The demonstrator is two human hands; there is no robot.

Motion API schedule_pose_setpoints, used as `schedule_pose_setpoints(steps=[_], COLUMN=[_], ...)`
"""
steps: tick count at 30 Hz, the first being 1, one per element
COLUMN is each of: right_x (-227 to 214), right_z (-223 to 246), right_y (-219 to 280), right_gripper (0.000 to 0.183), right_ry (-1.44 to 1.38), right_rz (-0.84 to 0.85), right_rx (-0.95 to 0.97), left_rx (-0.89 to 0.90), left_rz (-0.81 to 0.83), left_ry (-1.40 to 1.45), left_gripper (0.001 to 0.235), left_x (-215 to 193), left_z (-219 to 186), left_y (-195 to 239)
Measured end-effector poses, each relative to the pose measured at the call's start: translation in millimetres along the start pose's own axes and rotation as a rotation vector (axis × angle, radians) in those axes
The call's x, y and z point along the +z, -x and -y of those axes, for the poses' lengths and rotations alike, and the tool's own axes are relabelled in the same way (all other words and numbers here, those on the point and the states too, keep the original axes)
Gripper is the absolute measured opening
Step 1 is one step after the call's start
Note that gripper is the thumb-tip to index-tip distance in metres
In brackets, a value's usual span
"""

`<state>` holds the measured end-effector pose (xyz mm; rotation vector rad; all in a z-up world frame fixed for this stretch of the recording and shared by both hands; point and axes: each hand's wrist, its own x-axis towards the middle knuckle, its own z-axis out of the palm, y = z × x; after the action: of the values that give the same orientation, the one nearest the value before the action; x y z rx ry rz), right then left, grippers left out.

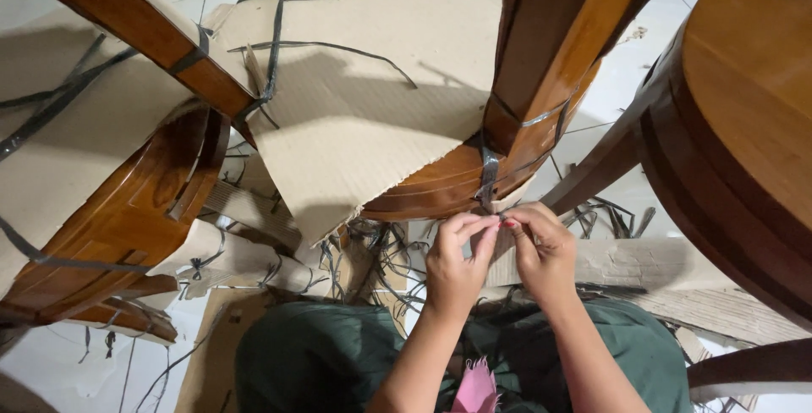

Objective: Wrapping wooden chairs with cardboard and securing them with plastic straps for protection during transport.

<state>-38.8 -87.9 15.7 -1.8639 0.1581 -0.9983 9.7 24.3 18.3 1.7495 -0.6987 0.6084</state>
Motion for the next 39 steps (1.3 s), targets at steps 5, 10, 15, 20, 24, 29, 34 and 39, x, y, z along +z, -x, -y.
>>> schedule_pose_setpoints(steps=[5, 10, 15, 20, 24, 29, 34, 39], right_x=[-0.4, 2.1, 0.5, -2.2, -5.4, -6.6, -9.3, -11.8], right_z=[4.0, -6.9, -7.2, -0.4, 2.4, 8.6, 6.3, 0.8], right_y=[-1.4, 2.0, 0.6, -3.1, -4.8, -8.3, -10.6, -10.5], right_gripper=[0.01, 0.01, 0.01, 0.009, 0.006, 0.004, 0.003, 0.005], right_ry=[0.014, 0.027, 0.035, 0.042, 0.048, 0.031, 0.054, 0.104], right_rz=[-0.004, -0.022, -0.018, 0.006, 0.003, 0.022, 0.017, 0.004], right_rx=[-0.066, -0.098, -0.127, -0.173, -0.192, -0.178, -0.193, -0.222], left_rx=[0.016, 0.065, 0.082, 0.039, 0.019, 0.013, 0.01, -0.017], left_rz=[-0.04, -0.06, -0.076, 0.034, 0.054, 0.107, 0.101, 0.095], left_ry=[0.003, 0.009, -0.002, 0.055, 0.096, 0.088, 0.066, 0.056], left_gripper=[0.029, 0.029, 0.03, 0.028, 0.025, 0.023, 0.023, 0.023], left_x=[3.3, 2.4, 5.1, 1.9, 0.7, 1.4, -0.8, 2.7], left_z=[5.6, 8.4, 6.4, 4.8, 5.8, 11.0, 19.8, 27.2], left_y=[6.1, 3.1, 1.4, -2.0, -2.7, 2.3, 5.3, 8.3])
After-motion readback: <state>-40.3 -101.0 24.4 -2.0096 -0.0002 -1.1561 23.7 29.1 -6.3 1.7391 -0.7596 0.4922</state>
